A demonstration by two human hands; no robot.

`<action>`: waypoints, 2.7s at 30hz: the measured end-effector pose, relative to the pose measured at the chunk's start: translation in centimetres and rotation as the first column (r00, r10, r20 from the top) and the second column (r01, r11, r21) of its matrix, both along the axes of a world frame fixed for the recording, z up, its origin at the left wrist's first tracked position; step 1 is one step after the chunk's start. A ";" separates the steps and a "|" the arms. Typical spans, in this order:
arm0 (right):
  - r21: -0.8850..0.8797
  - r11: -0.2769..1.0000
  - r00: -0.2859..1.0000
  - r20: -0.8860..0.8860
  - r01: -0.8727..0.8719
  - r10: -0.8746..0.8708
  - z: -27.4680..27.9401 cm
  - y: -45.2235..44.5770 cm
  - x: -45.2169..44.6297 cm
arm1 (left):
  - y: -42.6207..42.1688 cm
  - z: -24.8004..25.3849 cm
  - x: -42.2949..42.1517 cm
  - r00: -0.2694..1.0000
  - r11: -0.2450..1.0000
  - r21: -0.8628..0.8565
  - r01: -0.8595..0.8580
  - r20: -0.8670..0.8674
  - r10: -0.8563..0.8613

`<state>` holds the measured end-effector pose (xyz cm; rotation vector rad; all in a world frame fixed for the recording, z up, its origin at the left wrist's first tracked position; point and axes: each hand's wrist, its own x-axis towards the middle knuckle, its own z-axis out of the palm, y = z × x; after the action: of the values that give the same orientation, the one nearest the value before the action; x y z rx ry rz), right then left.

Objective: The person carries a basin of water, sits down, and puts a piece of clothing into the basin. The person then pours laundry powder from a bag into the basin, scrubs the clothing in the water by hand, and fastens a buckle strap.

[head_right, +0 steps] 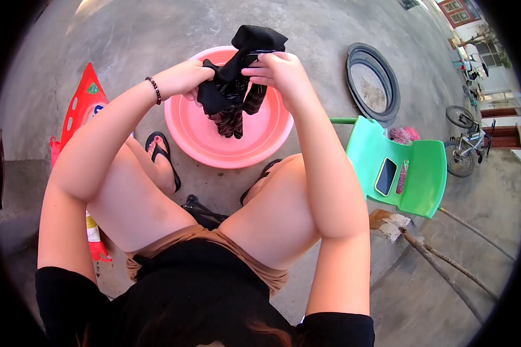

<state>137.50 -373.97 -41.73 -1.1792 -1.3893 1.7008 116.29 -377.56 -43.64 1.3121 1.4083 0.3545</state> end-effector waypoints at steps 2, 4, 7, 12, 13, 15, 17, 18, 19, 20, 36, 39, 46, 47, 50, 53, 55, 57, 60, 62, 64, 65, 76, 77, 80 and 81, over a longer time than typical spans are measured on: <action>-0.054 0.991 0.962 0.240 -0.124 0.133 -0.7 0.0 -0.2 | -0.7 1.6 0.2 0.988 0.991 0.053 -0.119 0.105 0.113; 0.064 0.933 0.822 0.497 -0.355 0.278 -2.0 0.0 -0.3 | -0.2 2.1 -0.5 0.965 0.991 0.022 -0.132 0.231 0.123; 0.249 0.767 0.757 0.501 -0.591 0.420 -2.1 -1.1 -0.8 | -0.5 2.5 -0.4 0.886 0.967 0.019 -0.254 0.405 0.225; 0.263 0.841 0.830 0.453 -0.472 0.324 -2.5 -2.8 -2.7 | -0.7 3.4 0.3 0.767 0.972 -0.069 -0.226 0.602 0.221; 0.258 0.871 0.862 0.416 -0.417 0.290 -3.1 -2.7 -2.9 | -0.8 3.6 0.3 0.761 0.974 -0.052 -0.221 0.615 0.205; 0.270 0.913 0.912 0.360 -0.305 0.197 -2.4 -2.7 -3.3 | -0.9 3.9 0.5 0.749 0.978 -0.021 -0.206 0.639 0.172; 0.246 0.948 0.965 0.216 -0.202 0.150 -2.0 -2.6 -3.3 | -0.3 3.7 -0.1 0.795 0.985 0.003 -0.170 0.592 0.135; 0.224 0.958 0.978 0.145 -0.178 0.148 -1.8 -2.5 -3.0 | -0.1 3.8 -0.4 0.811 0.991 -0.003 -0.136 0.574 0.113; 0.201 0.973 0.992 0.087 -0.112 0.096 -1.2 -2.6 -2.8 | 0.1 3.9 -0.6 0.827 0.995 -0.008 -0.103 0.556 0.090; 0.174 0.984 0.999 0.032 -0.048 0.043 -0.6 -2.7 -2.7 | 0.2 3.7 -0.9 0.850 0.997 0.005 -0.078 0.523 0.064; -0.028 0.998 0.826 -0.560 0.051 -0.058 0.6 -1.5 0.8 | -1.0 -6.4 1.6 0.912 0.904 0.295 0.309 -0.363 -0.193; -0.056 0.992 0.831 -0.542 0.115 -0.127 1.0 -0.6 1.8 | 1.0 -5.4 0.2 0.940 0.955 0.070 0.288 -0.209 -0.268; 0.006 0.953 0.922 -0.256 0.302 -0.290 0.8 1.2 4.0 | 2.8 -2.6 -3.5 0.956 0.967 0.089 -0.237 0.200 0.216; 0.025 0.948 0.935 -0.178 0.317 -0.308 0.6 1.3 4.1 | 2.9 -2.3 -4.1 0.938 0.958 0.111 -0.263 0.261 0.227; 0.056 0.935 0.936 -0.037 0.351 -0.349 -0.8 2.1 4.7 | 3.0 -1.0 -5.0 0.869 0.913 0.152 -0.378 0.399 0.293; 0.123 0.914 0.916 0.065 0.386 -0.395 -1.6 2.6 5.1 | 3.2 0.0 -5.5 0.833 0.860 0.229 -0.455 0.452 0.321; 0.181 0.909 0.898 0.170 0.376 -0.406 -2.2 3.3 6.1 | 3.1 0.8 -6.0 0.827 0.845 0.268 -0.462 0.474 0.302; 0.184 0.902 0.891 0.170 0.391 -0.421 -2.9 3.6 6.3 | 3.2 1.1 -6.3 0.821 0.826 0.304 -0.475 0.490 0.292; 0.155 0.896 0.855 0.269 0.416 -0.444 -3.2 3.3 6.2 | 3.0 1.8 -6.3 0.819 0.809 0.336 -0.482 0.499 0.281; 0.151 0.944 0.914 0.244 0.294 -0.324 -3.2 2.9 6.4 | 2.9 1.9 -6.3 0.840 0.793 0.375 -0.480 0.457 0.292; 0.106 0.992 0.946 0.311 0.064 -0.095 -2.5 2.8 6.5 | 3.0 2.1 -6.5 0.877 0.773 0.437 -0.459 0.363 0.316; 0.090 0.996 0.946 0.322 -0.016 -0.014 -2.1 2.7 6.2 | 2.9 2.3 -6.5 0.890 0.762 0.468 -0.448 0.313 0.330; 0.188 0.819 0.318 0.948 -0.542 -0.007 -3.4 0.8 3.3 | 2.0 2.2 -7.2 0.989 0.977 0.205 0.060 -0.145 -0.030; 0.138 0.876 0.366 0.929 -0.462 0.047 -3.2 0.7 3.2 | 1.7 2.1 -7.1 0.972 0.974 0.186 0.131 -0.218 -0.089; 0.050 0.966 0.570 0.815 -0.254 0.108 -2.9 1.4 3.1 | 1.6 1.8 -6.9 0.885 0.940 0.170 0.297 -0.418 -0.204; 0.014 0.983 0.647 0.755 -0.184 0.110 -3.3 1.9 3.2 | 1.7 1.4 -6.8 0.863 0.929 0.186 0.321 -0.462 -0.206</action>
<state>140.73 -372.12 -45.05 -1.8892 -2.0711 1.2374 109.47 -375.90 -42.26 1.8645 1.5530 0.0520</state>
